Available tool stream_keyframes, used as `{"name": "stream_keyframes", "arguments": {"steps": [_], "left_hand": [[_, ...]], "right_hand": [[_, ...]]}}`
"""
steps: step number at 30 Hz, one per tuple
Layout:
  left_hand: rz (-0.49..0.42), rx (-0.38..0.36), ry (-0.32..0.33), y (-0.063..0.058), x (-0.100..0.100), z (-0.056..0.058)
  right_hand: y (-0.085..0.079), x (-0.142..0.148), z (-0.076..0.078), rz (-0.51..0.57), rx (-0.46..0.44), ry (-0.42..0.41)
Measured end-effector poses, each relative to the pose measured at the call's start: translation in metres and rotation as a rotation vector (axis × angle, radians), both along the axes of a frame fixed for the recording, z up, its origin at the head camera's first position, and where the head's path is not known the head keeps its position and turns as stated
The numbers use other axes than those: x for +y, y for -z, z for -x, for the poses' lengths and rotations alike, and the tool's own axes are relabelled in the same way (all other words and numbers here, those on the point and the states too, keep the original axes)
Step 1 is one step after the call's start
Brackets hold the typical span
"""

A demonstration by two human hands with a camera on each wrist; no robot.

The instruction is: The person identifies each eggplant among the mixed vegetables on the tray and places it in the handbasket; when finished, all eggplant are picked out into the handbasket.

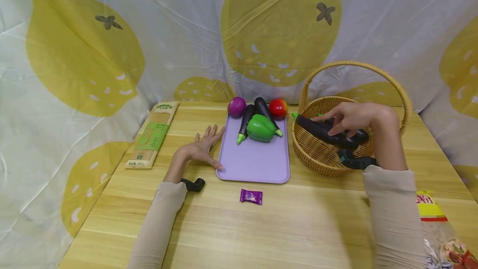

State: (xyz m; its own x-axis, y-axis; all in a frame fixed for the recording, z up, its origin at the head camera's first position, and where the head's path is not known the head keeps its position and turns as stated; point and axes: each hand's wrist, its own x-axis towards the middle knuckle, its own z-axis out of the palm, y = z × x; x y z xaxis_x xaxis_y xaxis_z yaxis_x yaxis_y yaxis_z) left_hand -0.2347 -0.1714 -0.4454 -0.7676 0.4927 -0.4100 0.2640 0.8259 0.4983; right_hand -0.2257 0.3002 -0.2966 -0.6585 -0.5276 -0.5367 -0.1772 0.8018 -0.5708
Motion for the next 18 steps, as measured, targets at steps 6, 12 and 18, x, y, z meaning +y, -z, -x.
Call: {"name": "stream_keyframes", "arguments": {"steps": [6, 12, 18], "left_hand": [[-0.002, 0.005, 0.011, 0.001, 0.001, 0.001], [-0.003, 0.004, 0.011, 0.001, 0.001, 0.001], [-0.009, 0.002, 0.004, 0.0, 0.0, 0.0]], "right_hand": [[0.006, 0.019, -0.002, 0.038, -0.01, -0.009], [0.007, 0.032, -0.002, 0.02, -0.058, 0.018], [0.015, 0.028, 0.007, -0.038, -0.143, 0.099]]}}
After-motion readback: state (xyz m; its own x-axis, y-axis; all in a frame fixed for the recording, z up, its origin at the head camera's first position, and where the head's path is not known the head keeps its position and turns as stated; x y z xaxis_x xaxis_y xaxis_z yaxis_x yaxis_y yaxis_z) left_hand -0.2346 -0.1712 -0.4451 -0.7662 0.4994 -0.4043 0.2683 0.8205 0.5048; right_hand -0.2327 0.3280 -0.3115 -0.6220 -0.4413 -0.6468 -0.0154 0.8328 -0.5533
